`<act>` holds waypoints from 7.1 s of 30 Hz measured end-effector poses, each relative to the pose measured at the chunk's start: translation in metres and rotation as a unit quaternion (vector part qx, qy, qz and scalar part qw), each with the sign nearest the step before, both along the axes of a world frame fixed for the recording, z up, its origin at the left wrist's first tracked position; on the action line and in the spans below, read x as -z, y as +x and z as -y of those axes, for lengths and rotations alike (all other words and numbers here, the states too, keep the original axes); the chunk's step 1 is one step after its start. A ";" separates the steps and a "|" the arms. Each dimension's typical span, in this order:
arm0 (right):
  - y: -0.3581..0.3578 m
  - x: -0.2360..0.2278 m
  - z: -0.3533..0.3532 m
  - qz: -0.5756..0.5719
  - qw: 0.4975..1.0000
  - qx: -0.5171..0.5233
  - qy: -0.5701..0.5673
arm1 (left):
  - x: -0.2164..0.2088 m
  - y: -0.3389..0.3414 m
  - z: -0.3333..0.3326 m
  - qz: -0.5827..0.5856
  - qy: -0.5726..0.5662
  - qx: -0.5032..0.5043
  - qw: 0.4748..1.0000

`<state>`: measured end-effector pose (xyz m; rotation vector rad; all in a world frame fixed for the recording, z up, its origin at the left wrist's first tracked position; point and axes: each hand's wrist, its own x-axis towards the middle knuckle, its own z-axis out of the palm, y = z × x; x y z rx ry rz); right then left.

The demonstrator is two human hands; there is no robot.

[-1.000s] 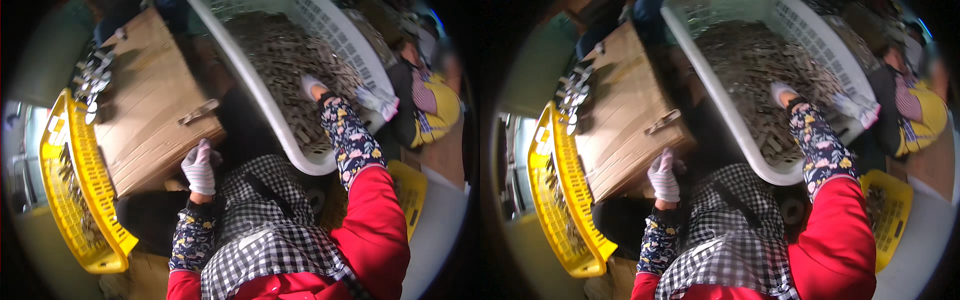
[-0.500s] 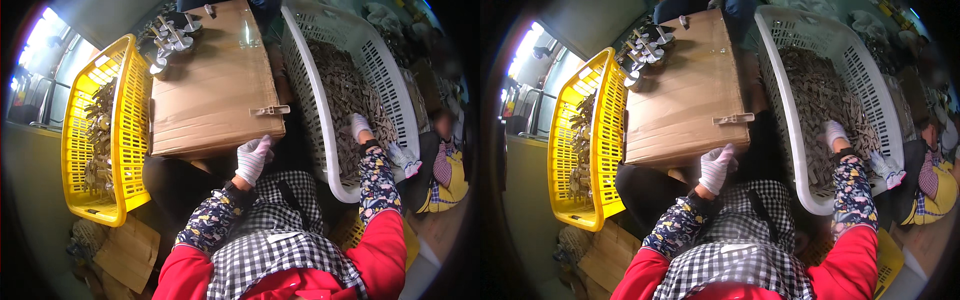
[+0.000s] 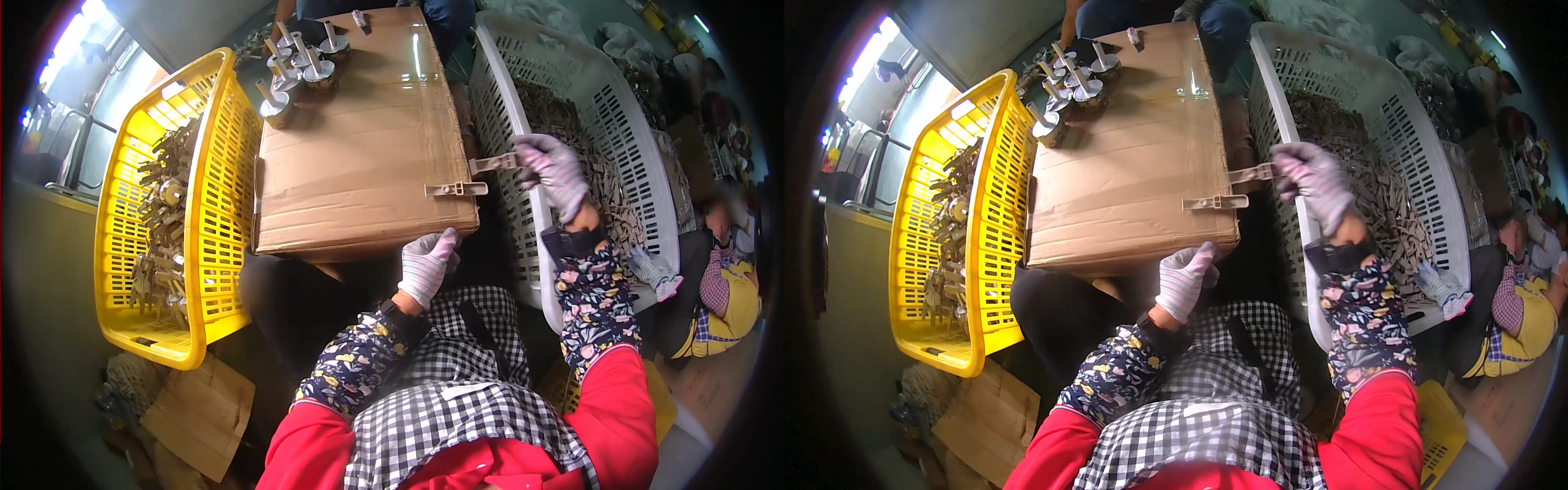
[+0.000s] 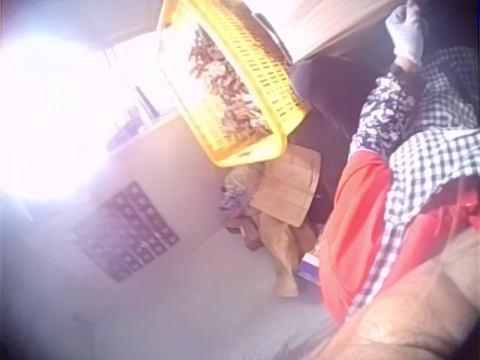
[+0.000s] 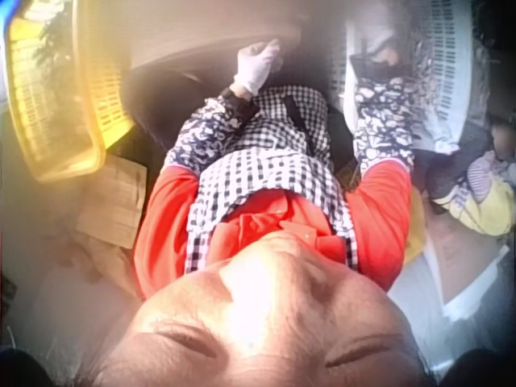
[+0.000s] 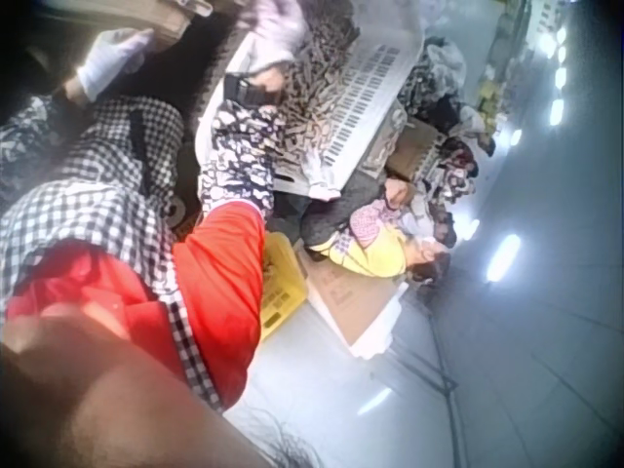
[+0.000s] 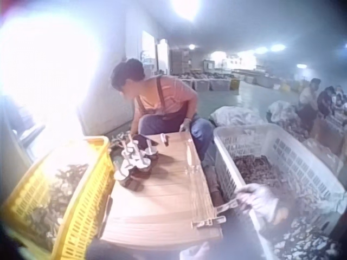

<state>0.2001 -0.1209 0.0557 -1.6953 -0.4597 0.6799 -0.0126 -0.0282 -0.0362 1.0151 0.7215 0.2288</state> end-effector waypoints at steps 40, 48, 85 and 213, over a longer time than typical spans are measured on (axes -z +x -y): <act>0.000 0.061 -0.056 0.081 0.986 -0.105 -0.100 | 0.003 0.001 0.004 -0.020 0.017 -0.003 1.000; -0.002 0.057 -0.054 0.145 0.985 -0.085 -0.040 | 0.001 0.001 0.004 -0.011 0.005 -0.005 1.000; 0.007 0.067 -0.055 0.130 0.976 -0.123 -0.125 | 0.003 0.003 0.004 -0.003 0.035 -0.009 0.999; 0.034 0.075 -0.075 -0.019 0.994 -0.083 -0.065 | 0.001 0.000 0.003 -0.027 0.034 0.005 0.999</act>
